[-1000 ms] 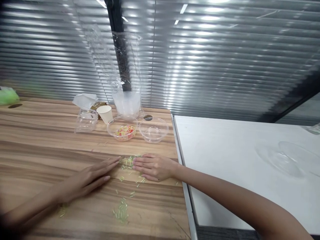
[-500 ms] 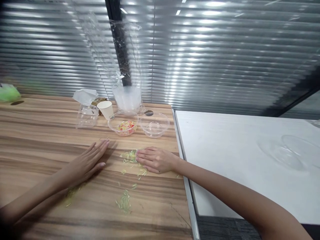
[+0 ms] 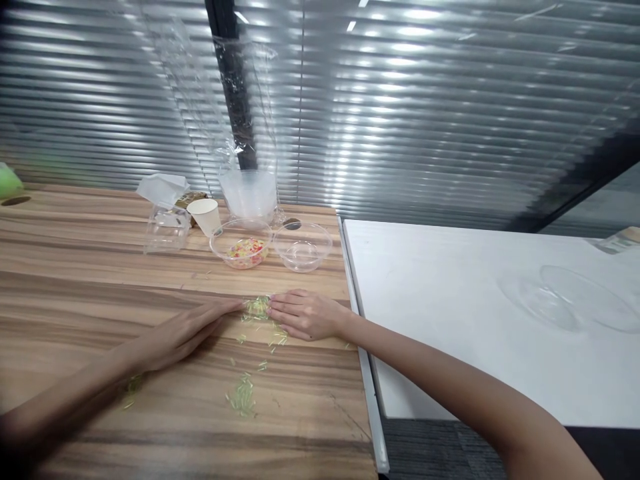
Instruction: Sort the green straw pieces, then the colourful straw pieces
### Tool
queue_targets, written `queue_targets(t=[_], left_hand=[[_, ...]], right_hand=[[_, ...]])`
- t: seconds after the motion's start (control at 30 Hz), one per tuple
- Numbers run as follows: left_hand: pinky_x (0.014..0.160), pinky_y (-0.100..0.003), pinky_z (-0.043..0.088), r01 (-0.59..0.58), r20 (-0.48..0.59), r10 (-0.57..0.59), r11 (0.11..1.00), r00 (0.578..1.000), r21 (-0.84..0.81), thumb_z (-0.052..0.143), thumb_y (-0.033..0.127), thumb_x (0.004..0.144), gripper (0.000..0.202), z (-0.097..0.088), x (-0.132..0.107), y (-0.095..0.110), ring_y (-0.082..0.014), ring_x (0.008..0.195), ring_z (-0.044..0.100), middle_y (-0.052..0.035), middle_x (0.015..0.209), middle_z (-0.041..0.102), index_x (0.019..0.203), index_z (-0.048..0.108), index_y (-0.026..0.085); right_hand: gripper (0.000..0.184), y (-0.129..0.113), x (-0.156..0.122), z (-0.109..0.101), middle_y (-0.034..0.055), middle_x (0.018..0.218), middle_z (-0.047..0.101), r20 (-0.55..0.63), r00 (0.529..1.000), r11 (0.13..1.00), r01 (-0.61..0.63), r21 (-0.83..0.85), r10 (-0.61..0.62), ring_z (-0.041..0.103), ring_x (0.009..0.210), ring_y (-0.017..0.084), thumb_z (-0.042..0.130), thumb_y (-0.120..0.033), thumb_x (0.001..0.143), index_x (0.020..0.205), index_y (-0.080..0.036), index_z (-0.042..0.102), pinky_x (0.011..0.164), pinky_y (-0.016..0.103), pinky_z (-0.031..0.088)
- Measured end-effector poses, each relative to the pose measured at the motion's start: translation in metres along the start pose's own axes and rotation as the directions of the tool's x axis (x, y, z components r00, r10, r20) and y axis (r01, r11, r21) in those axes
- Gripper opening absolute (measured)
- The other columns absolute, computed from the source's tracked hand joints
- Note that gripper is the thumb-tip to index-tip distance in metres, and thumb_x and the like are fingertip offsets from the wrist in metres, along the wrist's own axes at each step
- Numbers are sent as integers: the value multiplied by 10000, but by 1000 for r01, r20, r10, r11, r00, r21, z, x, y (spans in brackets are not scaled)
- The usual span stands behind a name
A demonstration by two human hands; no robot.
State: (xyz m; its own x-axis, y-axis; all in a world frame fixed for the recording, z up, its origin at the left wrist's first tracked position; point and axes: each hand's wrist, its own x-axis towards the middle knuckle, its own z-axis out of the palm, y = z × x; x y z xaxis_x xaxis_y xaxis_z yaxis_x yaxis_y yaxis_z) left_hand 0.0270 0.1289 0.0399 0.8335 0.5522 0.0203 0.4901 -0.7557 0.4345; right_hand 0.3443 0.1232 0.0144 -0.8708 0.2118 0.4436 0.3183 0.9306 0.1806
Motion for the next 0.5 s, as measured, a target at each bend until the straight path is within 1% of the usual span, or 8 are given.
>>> queue_targets(t=[0.07,0.17,0.27,0.4,0.5], left_hand=[[1103,-368,386,1,13,-2,1000,1000,13,293,172,993,490,0,-1,3,-190,1330,451,-62,1476,444,1479,302,230],[1096,-368,396,9,33,-10,999,999,35,319,162,980,534,0,-6,5,-194,1318,469,-62,1489,427,1505,254,233],[1092,-351,401,56,46,-56,998,997,16,335,146,967,565,-3,-15,4,-189,1300,490,-57,1489,428,1516,238,237],[1097,-334,392,184,67,-176,976,982,-121,337,199,991,483,-17,-39,5,-194,1297,496,-33,1457,473,1470,362,253],[1081,-315,410,271,105,-252,925,962,-268,326,263,1015,440,-29,-65,7,-191,1278,516,-28,1423,515,1447,406,260]], right_hand=[[367,0,0,0,132,1250,652,-10,1000,1000,-3,8,3,563,1242,221,414,-220,985,1253,-46,594,1026,347,484],[361,1,1,0,130,1233,662,-25,1000,1000,-14,18,14,577,1224,222,418,-218,982,1244,-48,599,1006,349,500],[352,1,1,0,124,1221,670,-38,999,999,-16,36,18,587,1210,222,425,-206,977,1238,-49,600,993,347,512],[346,-1,0,-2,134,1208,675,-63,997,997,-28,70,33,587,1210,224,424,-181,970,1247,-56,591,981,364,526],[351,-2,-1,-2,155,1204,672,-66,997,996,-27,85,33,578,1222,238,441,-161,959,1263,-48,576,974,381,535]])
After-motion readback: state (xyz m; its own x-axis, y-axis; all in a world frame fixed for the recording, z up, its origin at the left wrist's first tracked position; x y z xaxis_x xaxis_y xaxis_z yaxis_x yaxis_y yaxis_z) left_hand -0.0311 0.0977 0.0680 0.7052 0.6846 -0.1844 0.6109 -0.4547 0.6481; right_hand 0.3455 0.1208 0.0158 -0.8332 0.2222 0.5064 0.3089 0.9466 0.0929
